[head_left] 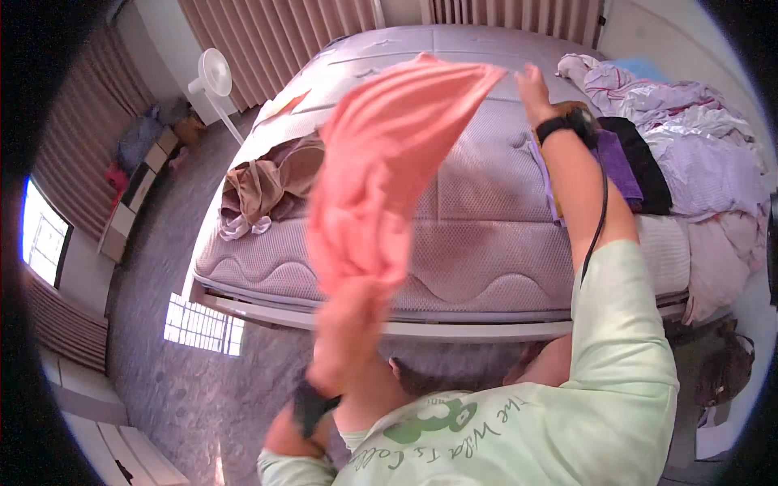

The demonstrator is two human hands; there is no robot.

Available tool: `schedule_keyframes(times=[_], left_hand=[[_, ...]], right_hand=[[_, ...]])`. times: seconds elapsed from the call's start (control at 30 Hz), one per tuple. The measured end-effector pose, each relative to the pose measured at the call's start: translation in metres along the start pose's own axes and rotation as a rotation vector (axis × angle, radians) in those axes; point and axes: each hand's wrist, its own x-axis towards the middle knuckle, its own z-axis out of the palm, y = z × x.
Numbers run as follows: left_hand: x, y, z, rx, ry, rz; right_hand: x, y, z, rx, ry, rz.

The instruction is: Fold a pink dress or piece of clothing on a bed.

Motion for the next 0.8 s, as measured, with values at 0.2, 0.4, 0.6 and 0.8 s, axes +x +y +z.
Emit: schedule_keyframes(times=[0.2,0.4,0.6,0.8], left_hand=[[-0.040,0.034,0.078,-0.231,-0.438,-0.018],[-0.017,-0.042,0.064,-0.073,0.229,-0.303],[-0.016,-0.094,0.077,-0.378,-0.036,-0.595],[-0.017,-0.083,0.078,-0.331,-0.110,-0.608]], right_hand=[[-0.211,-0.023,-0.064,0.436,-0.714,0.478],[-0.298,-0.087,-0.156,0.513,-0.932,0.414],[-0.355,-0.154,-0.160,0.551,-1.172,0.640],[-0.385,-0.156,-0.151,0.802,-1.029,0.700]])
